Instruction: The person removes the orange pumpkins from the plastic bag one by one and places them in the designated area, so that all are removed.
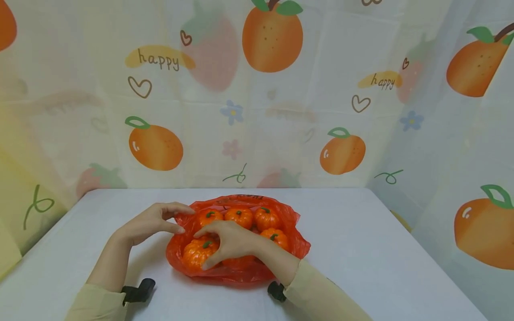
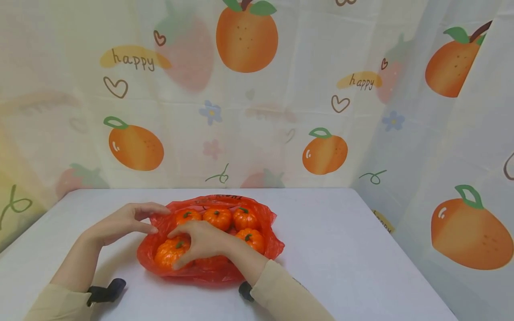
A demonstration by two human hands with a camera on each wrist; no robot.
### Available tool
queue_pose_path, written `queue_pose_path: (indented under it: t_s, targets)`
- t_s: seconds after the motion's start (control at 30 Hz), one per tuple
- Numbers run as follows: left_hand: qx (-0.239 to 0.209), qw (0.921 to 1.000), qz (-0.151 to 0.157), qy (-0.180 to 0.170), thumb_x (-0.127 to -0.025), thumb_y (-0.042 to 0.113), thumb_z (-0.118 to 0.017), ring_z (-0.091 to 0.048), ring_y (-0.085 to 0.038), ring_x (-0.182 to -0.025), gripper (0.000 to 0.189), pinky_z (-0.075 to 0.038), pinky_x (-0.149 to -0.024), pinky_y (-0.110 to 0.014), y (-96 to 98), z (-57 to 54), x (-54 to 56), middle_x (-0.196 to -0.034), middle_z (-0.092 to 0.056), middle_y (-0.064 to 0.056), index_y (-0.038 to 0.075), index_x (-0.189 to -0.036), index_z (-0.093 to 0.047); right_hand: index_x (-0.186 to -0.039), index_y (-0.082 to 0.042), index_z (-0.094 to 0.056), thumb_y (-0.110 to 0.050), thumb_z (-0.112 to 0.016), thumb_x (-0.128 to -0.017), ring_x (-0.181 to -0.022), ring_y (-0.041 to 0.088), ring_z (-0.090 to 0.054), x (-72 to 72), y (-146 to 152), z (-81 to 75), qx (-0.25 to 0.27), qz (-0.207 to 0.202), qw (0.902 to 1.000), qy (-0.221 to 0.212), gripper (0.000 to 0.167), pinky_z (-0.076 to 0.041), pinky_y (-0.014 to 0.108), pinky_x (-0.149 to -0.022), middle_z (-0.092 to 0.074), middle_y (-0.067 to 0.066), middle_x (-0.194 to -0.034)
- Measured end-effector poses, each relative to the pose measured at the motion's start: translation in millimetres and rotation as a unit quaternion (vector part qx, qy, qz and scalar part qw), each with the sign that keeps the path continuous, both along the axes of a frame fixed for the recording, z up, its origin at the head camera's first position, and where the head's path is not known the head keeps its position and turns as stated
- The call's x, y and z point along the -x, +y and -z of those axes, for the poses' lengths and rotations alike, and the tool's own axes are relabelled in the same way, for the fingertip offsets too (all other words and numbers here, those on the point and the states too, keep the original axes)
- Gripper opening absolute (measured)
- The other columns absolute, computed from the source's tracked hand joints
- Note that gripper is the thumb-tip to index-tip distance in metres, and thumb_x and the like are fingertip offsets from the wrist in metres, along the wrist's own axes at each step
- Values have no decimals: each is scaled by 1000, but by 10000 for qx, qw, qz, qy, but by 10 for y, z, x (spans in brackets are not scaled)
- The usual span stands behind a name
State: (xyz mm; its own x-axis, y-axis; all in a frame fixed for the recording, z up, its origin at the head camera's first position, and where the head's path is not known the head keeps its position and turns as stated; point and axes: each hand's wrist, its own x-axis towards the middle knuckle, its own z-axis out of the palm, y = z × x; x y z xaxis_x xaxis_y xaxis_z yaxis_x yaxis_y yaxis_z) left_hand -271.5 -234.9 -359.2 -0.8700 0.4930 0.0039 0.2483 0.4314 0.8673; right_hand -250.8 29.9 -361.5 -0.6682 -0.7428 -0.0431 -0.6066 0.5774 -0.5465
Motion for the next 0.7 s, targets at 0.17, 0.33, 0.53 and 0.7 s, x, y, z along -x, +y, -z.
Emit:
queue_pose_path:
  t_s: [0.17,0.33,0.53,0.7]
  targets:
    - [-25,10000,-1,4,-84,19,-73,-45,-28,-132,44,-52,-91,-30,-4,1,-3,-141,-56,-18,8,-125,-66,-132,-34,-58,-45,-85,-73,-129,5,-49,-11,-12,-11,-100,4,9999,34,66,-43,34,-111,-56,-17,-137]
    - [-36,10000,0,9,-84,19,-73,-46,-24,-130,44,-53,-90,-29,-8,-2,-7,-141,-55,-18,8,-126,-65,-132,-36,-57,-45,-85,-73,-127,5,-50,-10,-13,-16,-219,7,9998,18,66,-44,36,-109,-57,-18,-136]
    - [-50,10000,-22,-49,-83,18,-74,-47,-17,-126,45,-53,-90,-30,-6,-10,-32,-142,-54,-19,6,-126,-65,-133,-36,-57,-46,-85,-73,-127,5,-50,-15,-15,-9,-215,-35,9998,20,66,-43,36,-110,-57,-19,-136]
    - [-95,10000,-1,-26,-84,18,-73,-47,-11,-125,44,-53,-90,-29,-19,-2,-32,-143,-53,-19,7,-126,-65,-133,-37,-57,-46,-85,-73,-128,4,-49,-19,-11,-23,-74,7,10000,-7,66,-43,36,-110,-56,-20,-136]
